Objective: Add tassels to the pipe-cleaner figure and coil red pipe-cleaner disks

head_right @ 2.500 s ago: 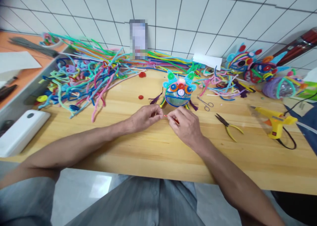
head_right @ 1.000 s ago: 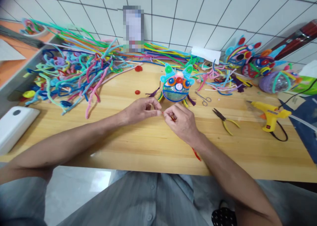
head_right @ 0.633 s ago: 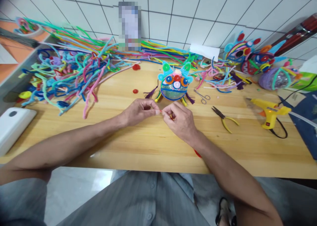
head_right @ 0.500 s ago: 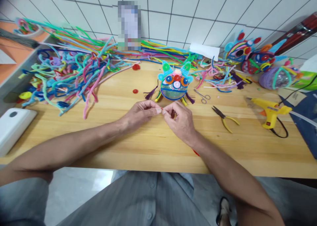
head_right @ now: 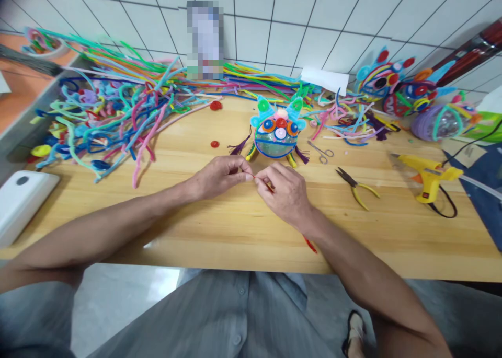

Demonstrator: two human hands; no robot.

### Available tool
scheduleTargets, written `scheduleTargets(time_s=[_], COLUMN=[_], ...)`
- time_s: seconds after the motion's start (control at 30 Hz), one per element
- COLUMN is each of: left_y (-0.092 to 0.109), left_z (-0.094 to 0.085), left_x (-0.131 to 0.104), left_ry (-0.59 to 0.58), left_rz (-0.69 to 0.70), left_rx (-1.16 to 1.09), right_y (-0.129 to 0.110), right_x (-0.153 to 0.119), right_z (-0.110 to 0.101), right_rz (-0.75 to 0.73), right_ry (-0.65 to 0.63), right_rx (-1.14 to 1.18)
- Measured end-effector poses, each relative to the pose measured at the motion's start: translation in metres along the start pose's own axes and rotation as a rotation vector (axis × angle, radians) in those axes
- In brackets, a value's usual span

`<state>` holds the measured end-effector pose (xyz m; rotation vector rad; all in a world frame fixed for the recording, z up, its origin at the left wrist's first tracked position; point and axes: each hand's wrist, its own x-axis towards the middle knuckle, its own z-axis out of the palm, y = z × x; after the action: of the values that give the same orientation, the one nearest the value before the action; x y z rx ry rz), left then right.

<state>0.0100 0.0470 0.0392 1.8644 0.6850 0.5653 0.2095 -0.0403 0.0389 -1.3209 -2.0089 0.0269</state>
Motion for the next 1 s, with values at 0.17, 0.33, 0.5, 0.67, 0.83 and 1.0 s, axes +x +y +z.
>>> scheduleTargets(time_s=[0.17,0.33,0.5,0.67,0.83,1.0], left_y=[-0.002,-0.005,0.009,0.04,0.068,0.088], left_z=[0.015,0.031,0.007,-0.018,-0.031,-0.033], left_x=[-0.004,-0.003,0.002,0.0,0.002,0.009], left_ry=[0.124,0.246,0.135,0.061,0.044,0.218], left_rz=[0.02,-0.084,-0.019,0.178,0.278,0.336], left_rx=[-0.234,-0.521,-0.318,0.091,0.296,0.199], right_y=[-0.004,-0.008,-0.002,-0.01,-0.024,-0.031], right_x=[0.001,0.004,0.014,0.024,0.042,0.066], right_z=[0.002,0.005,-0.009,-0.03,-0.05,-0.066], right_rz=[0.335,0.553,0.444,0.093,-0.009,0.152], right_ry=[0.016,-0.012,-0.04,-0.075,-0.06,0.059], right_rx=[0.326,0.524,0.372,0.1,0.007,0.218])
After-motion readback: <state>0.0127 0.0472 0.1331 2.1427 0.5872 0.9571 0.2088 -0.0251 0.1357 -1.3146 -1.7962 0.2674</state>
